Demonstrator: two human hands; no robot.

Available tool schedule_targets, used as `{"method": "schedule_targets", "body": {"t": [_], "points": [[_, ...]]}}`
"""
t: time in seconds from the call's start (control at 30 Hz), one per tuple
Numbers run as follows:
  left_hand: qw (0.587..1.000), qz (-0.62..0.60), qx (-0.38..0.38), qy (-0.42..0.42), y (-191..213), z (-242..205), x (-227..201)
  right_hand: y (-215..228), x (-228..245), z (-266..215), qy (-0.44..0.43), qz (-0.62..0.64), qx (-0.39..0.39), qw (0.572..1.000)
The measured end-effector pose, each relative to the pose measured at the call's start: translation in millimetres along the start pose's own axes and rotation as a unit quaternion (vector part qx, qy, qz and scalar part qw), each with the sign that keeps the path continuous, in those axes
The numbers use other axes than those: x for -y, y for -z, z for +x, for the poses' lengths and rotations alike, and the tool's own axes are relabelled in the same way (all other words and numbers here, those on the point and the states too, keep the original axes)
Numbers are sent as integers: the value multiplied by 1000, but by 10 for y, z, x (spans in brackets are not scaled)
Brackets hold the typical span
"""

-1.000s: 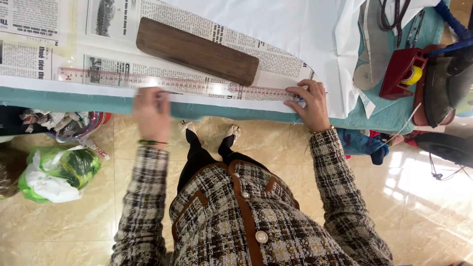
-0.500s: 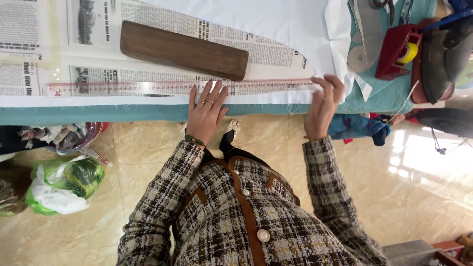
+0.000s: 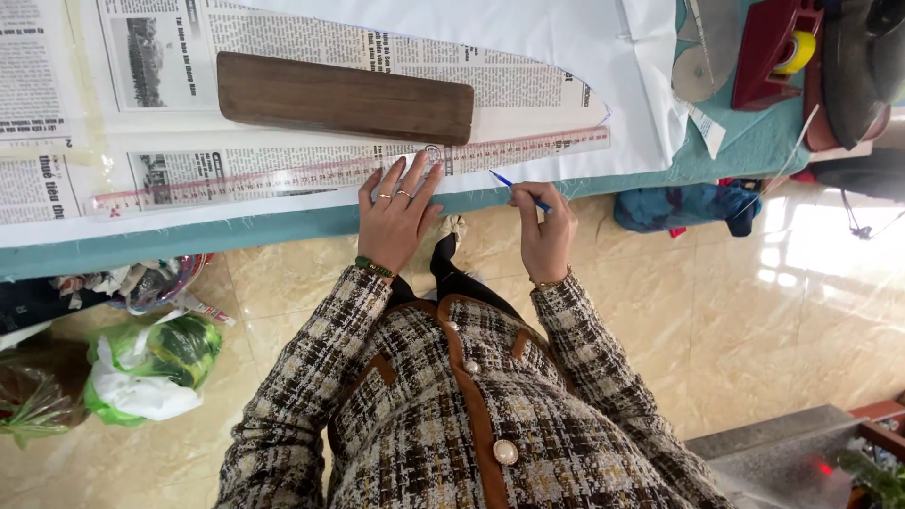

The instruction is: The person cuts a newspaper sheet placed on a white fabric using scissors. They then use a ruler and a pen to draw straight lines on the fabric, aligning the ruler with the newspaper pattern.

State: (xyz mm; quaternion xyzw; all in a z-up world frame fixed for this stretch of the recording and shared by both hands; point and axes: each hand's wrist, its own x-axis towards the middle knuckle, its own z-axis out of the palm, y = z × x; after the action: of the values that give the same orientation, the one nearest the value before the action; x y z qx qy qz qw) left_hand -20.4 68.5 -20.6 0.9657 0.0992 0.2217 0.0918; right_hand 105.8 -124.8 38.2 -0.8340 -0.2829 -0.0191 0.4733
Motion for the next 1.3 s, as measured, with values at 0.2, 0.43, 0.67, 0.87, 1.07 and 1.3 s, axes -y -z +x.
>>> {"method": "schedule_targets", "body": {"t": [0.2,0.43,0.67,0.87,1.07,1.3], "points": [[1000,17,-10,-11,-45,-27,28,-95,40,-35,1,-24,-13,1000],[996,-7,-24,-83,-303,227,-166,-39,-13,-81,-20,-54,-63,996],[994,-26,-12,-110,-259,292,-210,-32,56,-73,-21,-46,-68,996],[994,-7,-2,-106,-202,316,-231,-60,105,-19,-2,-43,-55,998],[995,-9,8,-103,-219,303,-217,-54,106,8,15,-41,-44,998],[994,1,18,-106,-217,298,-212,-77,65,10,16,-35,-38,999]]}}
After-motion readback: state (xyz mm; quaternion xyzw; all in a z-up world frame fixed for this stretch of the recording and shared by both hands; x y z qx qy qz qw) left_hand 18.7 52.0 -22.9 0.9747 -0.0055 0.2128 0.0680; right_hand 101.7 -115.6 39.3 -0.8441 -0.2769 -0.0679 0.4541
